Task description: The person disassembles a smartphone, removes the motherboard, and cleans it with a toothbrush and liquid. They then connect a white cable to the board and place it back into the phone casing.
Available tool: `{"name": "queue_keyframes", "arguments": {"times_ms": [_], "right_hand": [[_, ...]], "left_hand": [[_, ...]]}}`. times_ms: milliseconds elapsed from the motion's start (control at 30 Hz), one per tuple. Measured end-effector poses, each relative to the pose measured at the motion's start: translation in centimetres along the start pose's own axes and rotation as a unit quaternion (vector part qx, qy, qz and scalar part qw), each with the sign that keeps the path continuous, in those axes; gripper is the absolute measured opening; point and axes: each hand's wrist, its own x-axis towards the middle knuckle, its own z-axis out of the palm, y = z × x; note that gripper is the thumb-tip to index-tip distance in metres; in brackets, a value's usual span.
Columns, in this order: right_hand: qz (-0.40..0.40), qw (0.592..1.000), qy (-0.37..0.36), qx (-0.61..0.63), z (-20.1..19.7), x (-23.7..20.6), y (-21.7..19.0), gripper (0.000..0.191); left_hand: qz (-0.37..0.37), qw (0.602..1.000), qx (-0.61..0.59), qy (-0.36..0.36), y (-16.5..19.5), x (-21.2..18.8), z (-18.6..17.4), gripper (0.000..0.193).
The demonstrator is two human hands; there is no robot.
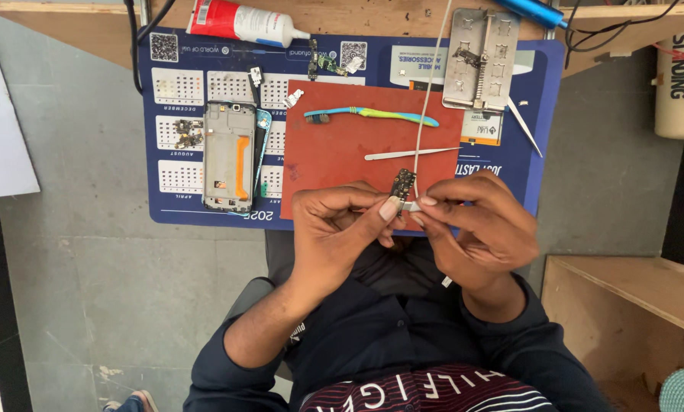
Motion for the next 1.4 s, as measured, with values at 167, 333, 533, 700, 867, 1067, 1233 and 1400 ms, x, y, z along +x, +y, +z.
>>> {"name": "queue_keyframes", "arguments": {"times_ms": [167,333,533,700,867,1067,1233,1400], "right_hand": [[-0.014,0.999,-0.006,-0.033,-0.1,-0.1,0.1,0.020],[-0.015,0.999,-0.018,-0.031,-0.1,0.1,-0.3,0.018],[-0.014,1.000,-0.006,-0.023,0.2,0.0,-0.5,0.018],[-0.016,1.000,-0.002,-0.019,0.6,0.0,-0.3,0.013],[-0.023,1.000,0.014,-0.010,0.2,-0.2,-1.3,0.014],[-0.171,0.981,0.086,0.032,-2.4,-3.4,-4.4,0.022],[-0.078,0.970,-0.017,0.230,-4.0,-5.6,-4.8,0.013],[-0.092,0.965,-0.019,0.245,-4.1,-6.5,-4.7,0.019]], "left_hand": [[0.012,1.000,0.013,0.005,0.4,-0.2,0.3,0.009],[0.026,0.999,0.014,-0.013,0.6,-0.3,0.4,0.009],[0.011,0.999,0.038,-0.027,0.7,-0.5,0.0,0.007],[0.009,0.998,0.051,-0.030,1.5,-0.3,0.6,0.007],[0.067,0.981,0.177,-0.043,3.6,-0.9,1.4,0.004],[0.314,0.884,0.268,-0.220,5.1,-5.1,1.1,0.009],[0.105,0.929,0.115,-0.335,2.9,-8.8,0.1,0.020],[0.059,0.935,0.071,-0.344,0.7,-11.1,-1.0,0.020]]}}
